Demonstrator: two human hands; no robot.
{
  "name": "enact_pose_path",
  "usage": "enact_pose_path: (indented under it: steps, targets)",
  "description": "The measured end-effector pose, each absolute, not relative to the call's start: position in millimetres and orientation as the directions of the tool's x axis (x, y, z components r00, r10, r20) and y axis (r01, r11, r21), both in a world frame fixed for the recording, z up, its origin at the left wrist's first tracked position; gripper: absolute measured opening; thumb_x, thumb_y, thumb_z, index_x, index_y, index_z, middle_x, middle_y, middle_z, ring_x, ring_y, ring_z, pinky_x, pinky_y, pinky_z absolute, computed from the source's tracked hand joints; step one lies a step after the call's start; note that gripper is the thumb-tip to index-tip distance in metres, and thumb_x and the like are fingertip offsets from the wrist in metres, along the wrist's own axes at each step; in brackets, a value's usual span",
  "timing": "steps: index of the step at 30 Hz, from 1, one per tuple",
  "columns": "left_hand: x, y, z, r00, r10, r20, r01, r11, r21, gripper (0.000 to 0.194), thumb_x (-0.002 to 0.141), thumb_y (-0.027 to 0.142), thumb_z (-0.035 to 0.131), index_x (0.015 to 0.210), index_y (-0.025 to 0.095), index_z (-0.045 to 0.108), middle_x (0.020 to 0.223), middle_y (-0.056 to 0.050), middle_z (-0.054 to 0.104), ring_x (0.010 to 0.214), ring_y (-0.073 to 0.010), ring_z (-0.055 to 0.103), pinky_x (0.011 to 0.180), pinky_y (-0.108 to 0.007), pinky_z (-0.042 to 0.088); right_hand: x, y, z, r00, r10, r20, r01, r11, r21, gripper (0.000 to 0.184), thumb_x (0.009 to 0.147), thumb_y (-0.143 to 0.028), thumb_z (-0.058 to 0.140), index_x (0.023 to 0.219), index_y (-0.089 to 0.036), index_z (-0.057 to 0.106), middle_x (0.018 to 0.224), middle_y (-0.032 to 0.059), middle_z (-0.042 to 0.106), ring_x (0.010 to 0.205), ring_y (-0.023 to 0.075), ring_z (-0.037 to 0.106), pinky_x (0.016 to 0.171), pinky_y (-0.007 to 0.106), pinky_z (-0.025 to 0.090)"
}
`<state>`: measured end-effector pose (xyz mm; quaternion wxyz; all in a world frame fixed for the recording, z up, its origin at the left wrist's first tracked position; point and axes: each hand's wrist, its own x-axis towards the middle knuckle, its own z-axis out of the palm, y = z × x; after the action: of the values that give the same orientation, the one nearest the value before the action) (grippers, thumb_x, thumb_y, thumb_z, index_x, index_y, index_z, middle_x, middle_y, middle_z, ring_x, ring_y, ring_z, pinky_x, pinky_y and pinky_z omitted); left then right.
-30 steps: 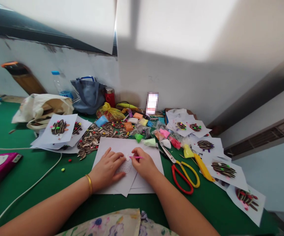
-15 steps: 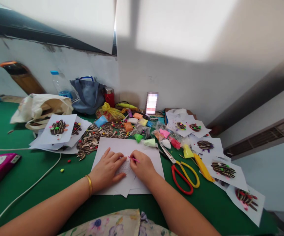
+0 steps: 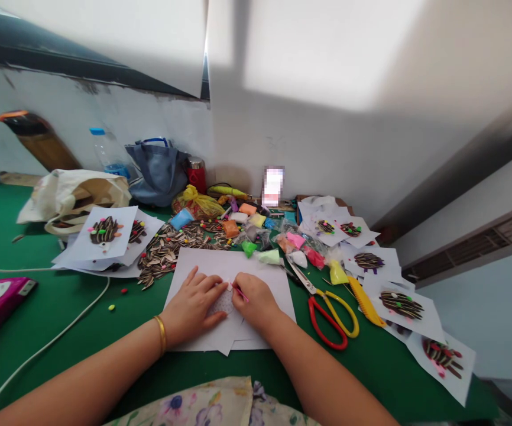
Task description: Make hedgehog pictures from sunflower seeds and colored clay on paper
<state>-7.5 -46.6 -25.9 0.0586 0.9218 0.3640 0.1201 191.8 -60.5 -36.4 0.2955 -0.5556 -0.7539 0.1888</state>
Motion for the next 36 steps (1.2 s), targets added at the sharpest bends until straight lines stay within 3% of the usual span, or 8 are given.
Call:
enact_pose_path:
  steps: [36]
  targets:
    - [-6,-48,-24,0.694,0.694,0.194,0.669,-0.72,0.185,0.059,0.081,0.049,0.062,0.133,0.023,0.053,0.122,-0.008,0.058,0.111,-0.0282,0.05,0.116,-0.058,0.012,188,-58,-46,-0.182,0.929,0.323,0.771,0.339,-0.539,0.01,0.081,-0.012,0.05,0.077,-0.022,0.05,0.073,0.0006,0.057,0.069,0.0164,0.051,0.064,0.026,0.035]
